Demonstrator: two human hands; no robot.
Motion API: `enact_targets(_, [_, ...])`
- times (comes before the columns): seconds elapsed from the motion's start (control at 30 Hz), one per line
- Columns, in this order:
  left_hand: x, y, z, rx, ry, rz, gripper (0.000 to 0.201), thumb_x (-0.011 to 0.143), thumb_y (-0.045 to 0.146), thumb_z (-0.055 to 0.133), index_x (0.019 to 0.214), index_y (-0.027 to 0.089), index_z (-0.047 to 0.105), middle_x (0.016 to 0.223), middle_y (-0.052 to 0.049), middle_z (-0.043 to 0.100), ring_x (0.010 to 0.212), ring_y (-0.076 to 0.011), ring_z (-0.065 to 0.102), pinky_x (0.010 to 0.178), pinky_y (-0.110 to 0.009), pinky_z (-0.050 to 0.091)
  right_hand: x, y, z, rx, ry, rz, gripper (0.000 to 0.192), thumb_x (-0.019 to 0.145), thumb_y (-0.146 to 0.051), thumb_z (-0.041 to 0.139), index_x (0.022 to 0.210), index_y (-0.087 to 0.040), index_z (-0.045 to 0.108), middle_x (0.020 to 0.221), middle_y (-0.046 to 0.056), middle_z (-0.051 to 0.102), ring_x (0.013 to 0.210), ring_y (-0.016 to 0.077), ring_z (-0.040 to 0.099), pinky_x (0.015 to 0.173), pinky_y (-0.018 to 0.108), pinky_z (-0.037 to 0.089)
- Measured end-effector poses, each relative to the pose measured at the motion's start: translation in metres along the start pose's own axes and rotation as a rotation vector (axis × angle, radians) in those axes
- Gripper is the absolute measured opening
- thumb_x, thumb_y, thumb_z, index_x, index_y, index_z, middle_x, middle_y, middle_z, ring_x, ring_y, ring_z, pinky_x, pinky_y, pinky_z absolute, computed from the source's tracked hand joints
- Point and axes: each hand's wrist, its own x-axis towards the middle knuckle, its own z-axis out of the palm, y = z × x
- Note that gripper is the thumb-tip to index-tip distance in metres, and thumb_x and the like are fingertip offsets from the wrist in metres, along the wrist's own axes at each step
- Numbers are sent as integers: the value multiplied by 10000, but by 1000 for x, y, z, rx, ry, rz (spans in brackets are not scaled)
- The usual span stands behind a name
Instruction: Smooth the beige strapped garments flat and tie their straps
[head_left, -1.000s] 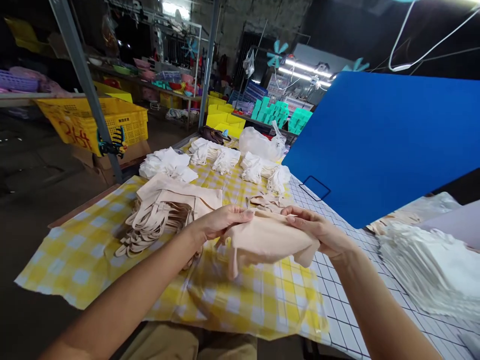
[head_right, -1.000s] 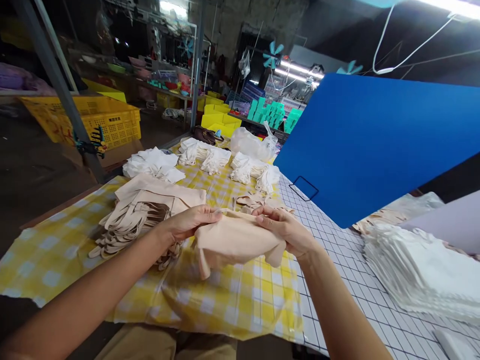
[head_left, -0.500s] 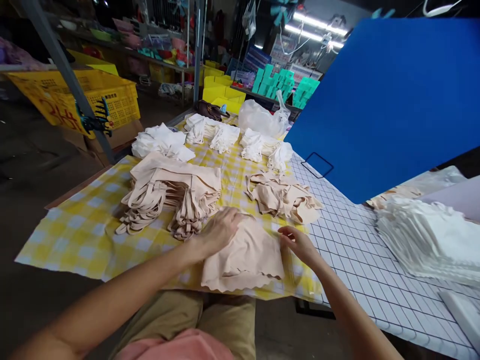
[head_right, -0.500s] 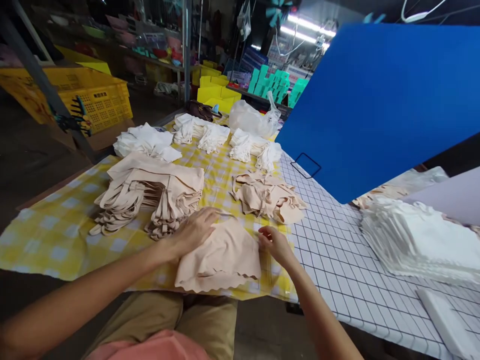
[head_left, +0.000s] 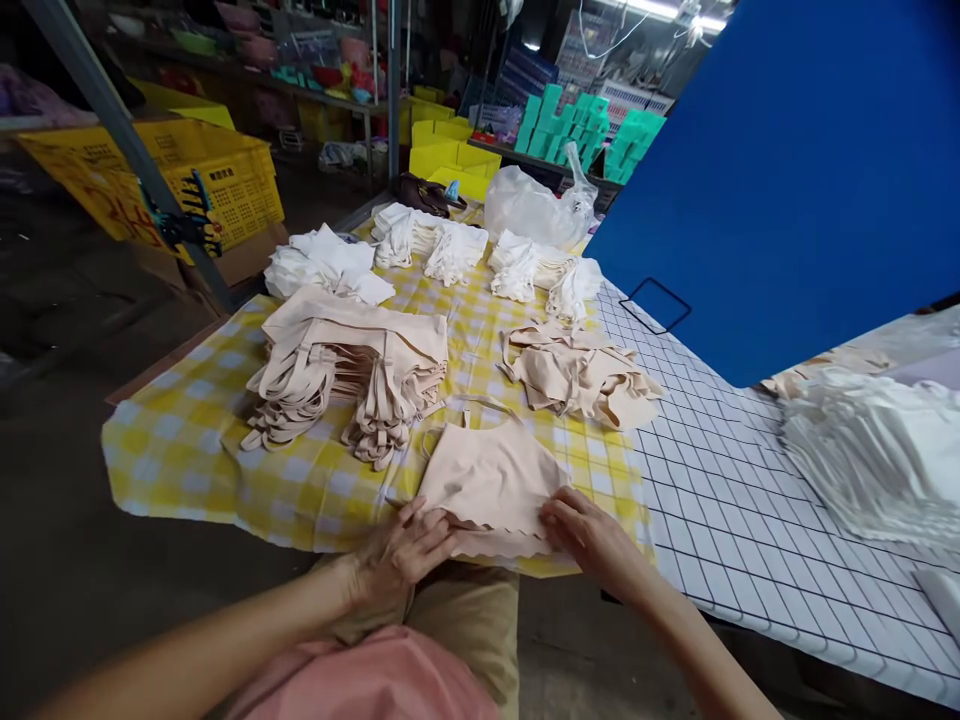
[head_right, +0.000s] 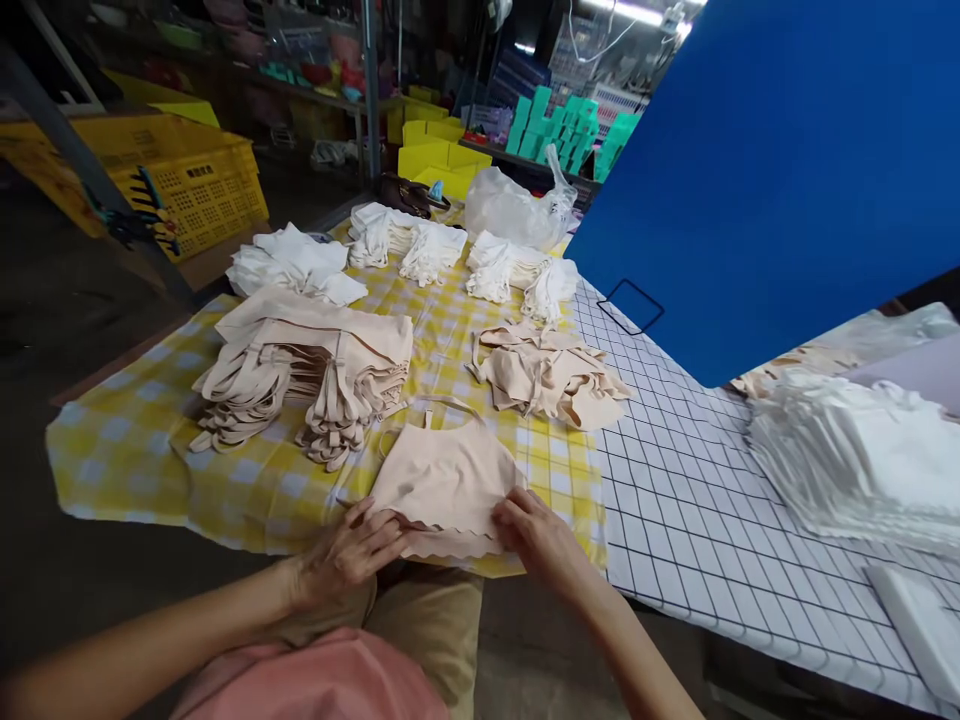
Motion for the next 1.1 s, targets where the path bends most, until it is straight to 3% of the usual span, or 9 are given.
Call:
enact_targets(0.17, [5, -3, 4, 22, 3, 10, 223, 859, 121, 483, 1050, 194, 573, 942, -18, 632, 1029, -161, 548, 1038, -418, 273, -2, 3, 3, -42, 67, -38, 81, 858, -278, 512, 880, -207, 544, 917, 71, 560, 816, 194, 563, 674, 297, 471])
enact_targets(0.23, [8, -2, 5, 3, 1, 3, 173, 866, 128, 473, 985, 189, 584, 915, -15, 629, 1017, -157, 553, 1048, -418, 254, -2, 2, 7, -83, 104, -70, 130, 806, -285, 591, 898, -211, 536, 950, 77, 561, 851, 214, 548, 694, 320, 474])
enact_targets(0.33, [13, 1, 5, -42, -26, -20, 126, 865, 122, 466, 841, 182, 574, 881, -6, 625, 1012, -155, 560, 1068, -426, 209, -4, 1, 15, -123, 130, -93, 16, 846, -221, 516, 832, -222, 525, 868, 59, 572, 797, 203, 540, 661, 311, 463])
enact_targets(0.43, [17, 4, 0, -129, -27, -66, 142, 867, 117, 446, 812, 185, 558, 895, -2, 637, 1039, -156, 556, 1085, -440, 151, -7, 2, 20, -117, 170, -73, 159, 886, -186, 404, 773, -223, 511, 772, 47, 562, 737, 197, 533, 616, 299, 438])
enact_targets(0.57, [27, -1, -22, -289, 60, -120, 207, 853, 74, 387, 867, 187, 561, 937, -16, 665, 1134, -166, 512, 1090, -438, 123, -7, 5, 17, 90, 309, 67, 171, 892, -259, 366, 770, -213, 476, 731, 38, 546, 642, 168, 520, 564, 278, 420])
enact_targets(0.73, [54, -31, -61, -450, 3, -252, 192, 873, 116, 382, 852, 196, 555, 834, -3, 679, 1175, -172, 488, 1084, -442, 132, 2, 9, -13, 535, 529, 331, 229, 835, -411, 438, 731, -209, 470, 619, -9, 498, 554, 131, 482, 526, 253, 403])
enact_targets(0.83, [73, -60, -71, -455, -74, -372, 174, 863, 132, 400, 832, 191, 561, 927, -20, 672, 1120, -174, 523, 1069, -435, 184, 16, 16, -26, 840, 499, 424, 282, 762, -476, 505, 711, -203, 453, 563, -33, 462, 482, 110, 455, 487, 247, 397])
enact_targets(0.97, [93, -91, -64, -380, -246, -495, 186, 827, 101, 445, 874, 171, 611, 979, -45, 672, 1003, -185, 575, 1012, -419, 278, 43, 32, -22, 694, 407, 528, 253, 724, -442, 472, 628, -215, 414, 462, -44, 419, 393, 115, 409, 417, 257, 345])
enact_targets(1.1, [102, -103, -55, -362, -350, -479, 155, 827, 146, 502, 843, 176, 653, 884, -28, 695, 931, -184, 593, 997, -415, 276, 62, 39, -20, 493, 470, 482, 75, 634, -265, 514, 609, -206, 475, 561, 6, 529, 508, 149, 470, 514, 286, 393])
